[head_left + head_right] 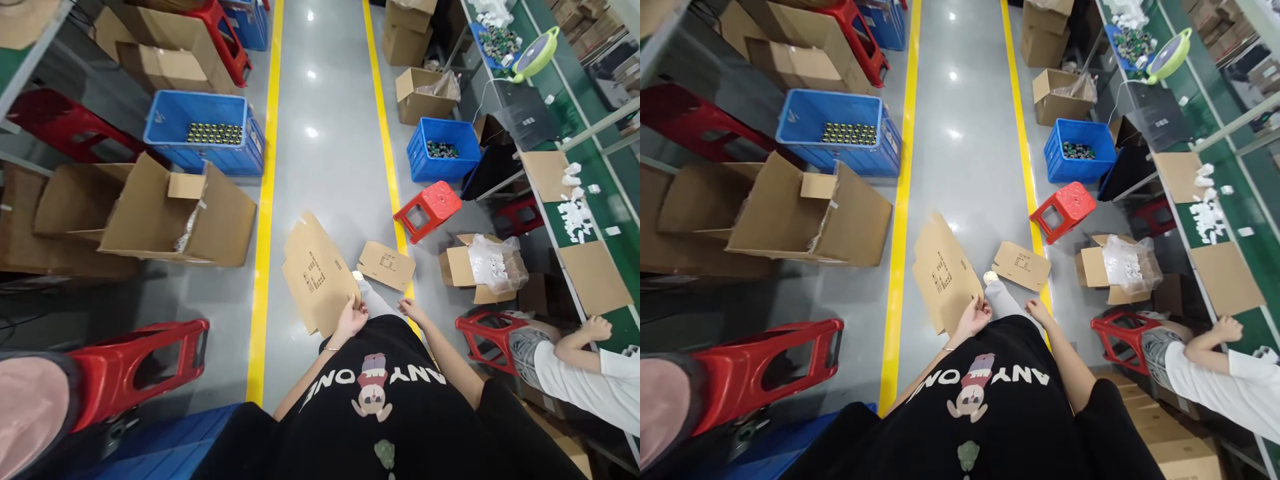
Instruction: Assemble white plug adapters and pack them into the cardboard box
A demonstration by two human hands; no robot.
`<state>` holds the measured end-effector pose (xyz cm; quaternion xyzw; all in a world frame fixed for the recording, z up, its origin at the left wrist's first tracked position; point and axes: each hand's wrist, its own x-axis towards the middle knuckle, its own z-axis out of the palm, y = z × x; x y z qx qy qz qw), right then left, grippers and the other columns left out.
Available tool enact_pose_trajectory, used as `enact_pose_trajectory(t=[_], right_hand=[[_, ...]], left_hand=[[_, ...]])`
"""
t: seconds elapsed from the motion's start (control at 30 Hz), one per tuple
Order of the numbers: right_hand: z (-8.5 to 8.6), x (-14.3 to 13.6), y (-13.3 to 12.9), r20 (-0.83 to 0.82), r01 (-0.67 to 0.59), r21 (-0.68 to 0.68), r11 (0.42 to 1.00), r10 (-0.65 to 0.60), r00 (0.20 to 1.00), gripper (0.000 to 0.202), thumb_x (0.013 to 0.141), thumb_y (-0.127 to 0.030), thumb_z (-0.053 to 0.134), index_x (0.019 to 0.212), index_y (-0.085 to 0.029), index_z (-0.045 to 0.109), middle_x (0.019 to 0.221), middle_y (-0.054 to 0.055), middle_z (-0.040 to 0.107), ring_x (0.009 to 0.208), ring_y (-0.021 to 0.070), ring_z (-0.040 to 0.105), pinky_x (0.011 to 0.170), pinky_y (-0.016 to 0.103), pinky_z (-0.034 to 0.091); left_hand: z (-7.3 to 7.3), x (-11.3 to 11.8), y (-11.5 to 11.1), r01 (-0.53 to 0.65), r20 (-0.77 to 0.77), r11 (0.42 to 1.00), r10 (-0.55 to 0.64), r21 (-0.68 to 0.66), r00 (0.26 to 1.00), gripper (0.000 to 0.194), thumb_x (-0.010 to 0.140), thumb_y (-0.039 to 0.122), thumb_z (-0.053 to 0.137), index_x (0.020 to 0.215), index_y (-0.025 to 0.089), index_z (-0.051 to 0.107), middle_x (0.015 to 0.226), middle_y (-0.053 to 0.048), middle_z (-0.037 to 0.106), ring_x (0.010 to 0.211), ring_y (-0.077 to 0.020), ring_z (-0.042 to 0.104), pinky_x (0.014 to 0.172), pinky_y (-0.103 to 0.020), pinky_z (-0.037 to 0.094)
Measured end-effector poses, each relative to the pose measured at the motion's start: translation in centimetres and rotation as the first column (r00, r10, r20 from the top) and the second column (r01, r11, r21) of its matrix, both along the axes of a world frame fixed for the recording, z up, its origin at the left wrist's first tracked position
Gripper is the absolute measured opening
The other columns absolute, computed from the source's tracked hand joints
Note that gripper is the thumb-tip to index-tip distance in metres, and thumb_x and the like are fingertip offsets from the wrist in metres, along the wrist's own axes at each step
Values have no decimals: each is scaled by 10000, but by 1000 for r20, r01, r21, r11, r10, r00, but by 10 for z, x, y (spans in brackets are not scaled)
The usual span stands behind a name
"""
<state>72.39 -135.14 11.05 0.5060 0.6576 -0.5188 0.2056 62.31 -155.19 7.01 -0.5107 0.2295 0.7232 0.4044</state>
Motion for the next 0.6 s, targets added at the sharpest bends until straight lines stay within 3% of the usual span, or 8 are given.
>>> enact_pose_trajectory(t=[0.13, 0.23, 0.33, 0.47, 0.6], right_hand=[[1, -94, 33, -202, -24, -238, 971, -25, 979, 455, 1077, -461, 395, 1212, -127, 673, 1117, 128, 749, 1003, 172, 713, 898, 301, 573], [5, -163, 63, -280, -74, -342, 937, -26, 960, 482, 1011, -532, 482, 1192, -132, 680, 1073, 129, 769, 914, 183, 727, 828, 301, 585], [5, -219, 100, -300, -105, -348, 932, -5, 954, 371, 936, -461, 616, 1110, -141, 688, 946, 80, 776, 807, 171, 711, 787, 292, 573], [5, -262, 157, -328, -84, -252, 964, -3, 945, 245, 865, -326, 702, 1020, -136, 689, 846, 43, 756, 775, 171, 676, 803, 305, 552], [13, -281, 199, -409, -64, -174, 983, -13, 912, 173, 826, -284, 728, 949, -165, 706, 850, 32, 761, 873, 215, 689, 846, 329, 547]], left_hand=[[11, -27, 46, 78, 8, 995, -78, 70, 997, 192, 1010, 272, 602, 878, 146, 662, 790, -54, 627, 654, -106, 571, 540, -216, 424], [19, -54, 91, 140, -7, 986, -140, 94, 990, 200, 1014, 263, 592, 883, 134, 671, 786, -55, 630, 634, -102, 564, 544, -219, 426], [26, -83, 139, 208, -27, 973, -206, 100, 978, 160, 995, 265, 625, 903, 141, 668, 768, -40, 624, 611, -98, 559, 527, -210, 406], [35, -118, 198, 339, -32, 934, -338, 111, 941, 120, 969, 263, 658, 960, 143, 657, 742, -28, 618, 569, -99, 548, 499, -210, 386], [47, -155, 236, 445, -49, 886, -443, 127, 895, 131, 982, 289, 618, 1012, 162, 635, 800, -44, 667, 601, -120, 615, 535, -228, 448]])
